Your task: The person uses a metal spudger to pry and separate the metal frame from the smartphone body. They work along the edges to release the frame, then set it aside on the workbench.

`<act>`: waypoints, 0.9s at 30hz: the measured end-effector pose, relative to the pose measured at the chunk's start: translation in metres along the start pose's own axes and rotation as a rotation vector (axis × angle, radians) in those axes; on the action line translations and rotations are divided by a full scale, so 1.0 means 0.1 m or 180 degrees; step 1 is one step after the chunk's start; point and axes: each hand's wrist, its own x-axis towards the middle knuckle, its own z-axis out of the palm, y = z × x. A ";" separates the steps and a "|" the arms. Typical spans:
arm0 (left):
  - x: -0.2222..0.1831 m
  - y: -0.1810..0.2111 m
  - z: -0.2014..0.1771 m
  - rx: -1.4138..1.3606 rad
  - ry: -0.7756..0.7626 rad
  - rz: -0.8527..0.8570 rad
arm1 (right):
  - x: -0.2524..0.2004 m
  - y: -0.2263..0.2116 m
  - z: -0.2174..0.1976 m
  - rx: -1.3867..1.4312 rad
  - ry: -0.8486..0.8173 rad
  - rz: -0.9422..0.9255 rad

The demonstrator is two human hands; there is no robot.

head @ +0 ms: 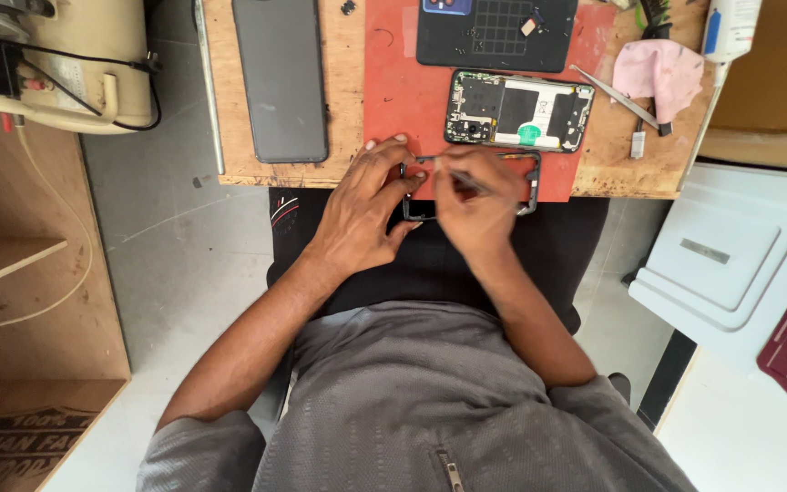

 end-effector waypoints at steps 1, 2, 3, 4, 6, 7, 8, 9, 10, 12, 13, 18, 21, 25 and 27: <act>0.00 0.01 0.00 0.0007 0.0000 0.0003 | -0.02 0.00 0.00 0.0003 0.0017 -0.0205; 0.01 0.01 -0.01 0.0018 0.0006 0.0011 | -0.02 0.01 0.00 0.0034 0.0076 -0.0212; 0.03 0.00 -0.01 0.0030 -0.0003 0.0025 | -0.01 0.02 0.01 0.0065 0.0135 -0.0220; 0.02 -0.01 0.00 0.0035 -0.0016 0.0020 | -0.03 0.03 0.01 0.0097 0.0179 -0.0213; 0.01 -0.01 0.00 0.0045 -0.0022 0.0020 | -0.04 0.04 0.03 0.0028 0.0206 -0.0197; 0.02 -0.01 -0.01 0.0050 -0.0016 0.0024 | -0.03 0.04 0.03 0.0000 0.0216 -0.0196; 0.02 -0.01 0.00 0.0044 -0.0023 0.0048 | -0.03 0.05 0.02 -0.0001 0.0151 -0.0241; 0.02 0.00 0.00 0.0027 -0.0015 0.0033 | -0.03 0.05 0.01 -0.0002 0.0086 -0.0285; 0.02 0.01 0.00 0.0020 -0.0005 0.0020 | -0.02 0.04 0.02 0.0005 0.0024 -0.0334; 0.01 0.02 -0.01 0.0001 0.0023 0.0019 | -0.01 0.02 0.02 -0.0064 0.0157 -0.0395; 0.00 0.02 -0.01 -0.0011 0.0042 0.0031 | -0.01 0.01 0.02 -0.0096 0.0212 -0.0428; 0.01 0.01 -0.01 0.0009 0.0037 0.0031 | -0.02 0.02 0.00 -0.0289 0.0036 -0.0828; 0.02 0.01 0.00 -0.0010 0.0063 0.0030 | -0.03 0.00 -0.02 -0.0472 0.0211 -0.0631; 0.00 0.03 0.02 0.0013 0.0043 0.0004 | -0.08 -0.04 -0.01 -0.0787 -0.0049 -0.1326; 0.01 0.01 0.00 0.0023 0.0044 0.0000 | -0.08 -0.05 0.00 -0.0674 -0.0027 -0.1117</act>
